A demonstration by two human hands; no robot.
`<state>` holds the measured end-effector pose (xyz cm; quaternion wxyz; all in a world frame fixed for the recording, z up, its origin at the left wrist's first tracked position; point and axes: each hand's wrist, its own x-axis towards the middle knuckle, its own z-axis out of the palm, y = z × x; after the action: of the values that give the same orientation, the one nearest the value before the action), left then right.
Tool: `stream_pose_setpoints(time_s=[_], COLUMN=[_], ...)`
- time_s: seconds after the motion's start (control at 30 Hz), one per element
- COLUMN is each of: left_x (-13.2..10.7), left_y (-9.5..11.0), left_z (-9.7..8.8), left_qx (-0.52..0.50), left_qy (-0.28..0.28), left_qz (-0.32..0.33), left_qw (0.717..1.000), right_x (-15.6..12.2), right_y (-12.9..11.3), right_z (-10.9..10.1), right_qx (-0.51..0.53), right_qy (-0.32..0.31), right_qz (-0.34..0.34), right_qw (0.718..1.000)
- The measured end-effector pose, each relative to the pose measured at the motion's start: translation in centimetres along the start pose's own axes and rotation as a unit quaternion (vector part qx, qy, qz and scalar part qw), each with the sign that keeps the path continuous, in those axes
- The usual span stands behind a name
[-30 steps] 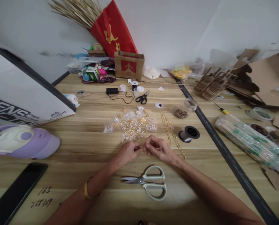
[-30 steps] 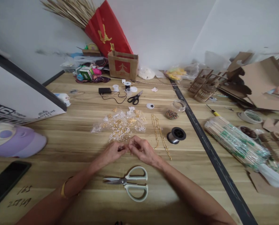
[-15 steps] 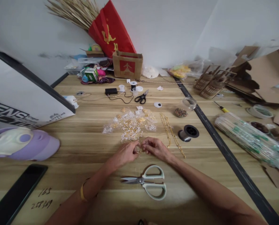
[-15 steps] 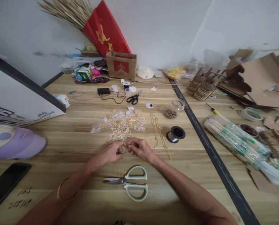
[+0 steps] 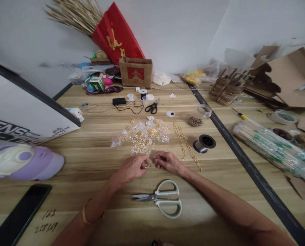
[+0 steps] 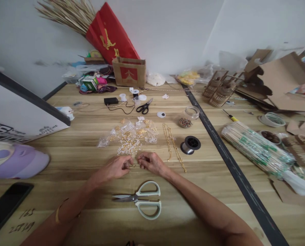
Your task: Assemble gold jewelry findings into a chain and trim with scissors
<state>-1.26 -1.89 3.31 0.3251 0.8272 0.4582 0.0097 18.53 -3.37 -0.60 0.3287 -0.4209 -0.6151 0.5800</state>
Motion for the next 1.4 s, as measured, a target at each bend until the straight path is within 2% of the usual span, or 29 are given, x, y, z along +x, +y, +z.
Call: stream_pose_setpoints(time_s=[0.27, 0.5, 0.63, 0.83, 1.13, 1.3, 1.4], left_x=[-0.1, -0.6, -1.2, -2.3, -3.3, -3.6, -3.4], left_y=[0.2, 0.4, 0.1, 0.2, -1.6, -2.2, -2.3], left_z=[-0.2, 0.1, 0.3, 0.2, -0.5, -0.5, -0.3], left_qx=[0.008, 0.034, 0.044, 0.007, -0.057, -0.023, 0.01], left_qy=[-0.023, -0.019, -0.002, 0.019, 0.059, 0.07, 0.074], left_qz=[0.004, -0.021, -0.039, -0.061, -0.081, -0.09, -0.07], left_qw=[1.0, 0.999, 0.998, 0.998, 0.993, 0.993, 0.995], right_x=[0.0, 0.1, -0.1, -0.8, -1.1, -1.0, -0.9], right_y=[0.2, 0.6, 0.4, -0.8, -1.3, -1.1, -1.0], right_z=[0.0, -0.2, -0.2, 0.1, 0.2, 0.2, 0.3], right_qx=[-0.014, -0.012, -0.089, -0.239, -0.249, -0.266, -0.276], right_qy=[-0.006, -0.02, -0.02, 0.007, 0.014, 0.028, 0.04], right_qz=[-0.005, -0.017, -0.052, -0.129, -0.153, -0.167, -0.174], right_qw=[1.0, 1.0, 0.995, 0.962, 0.956, 0.949, 0.944])
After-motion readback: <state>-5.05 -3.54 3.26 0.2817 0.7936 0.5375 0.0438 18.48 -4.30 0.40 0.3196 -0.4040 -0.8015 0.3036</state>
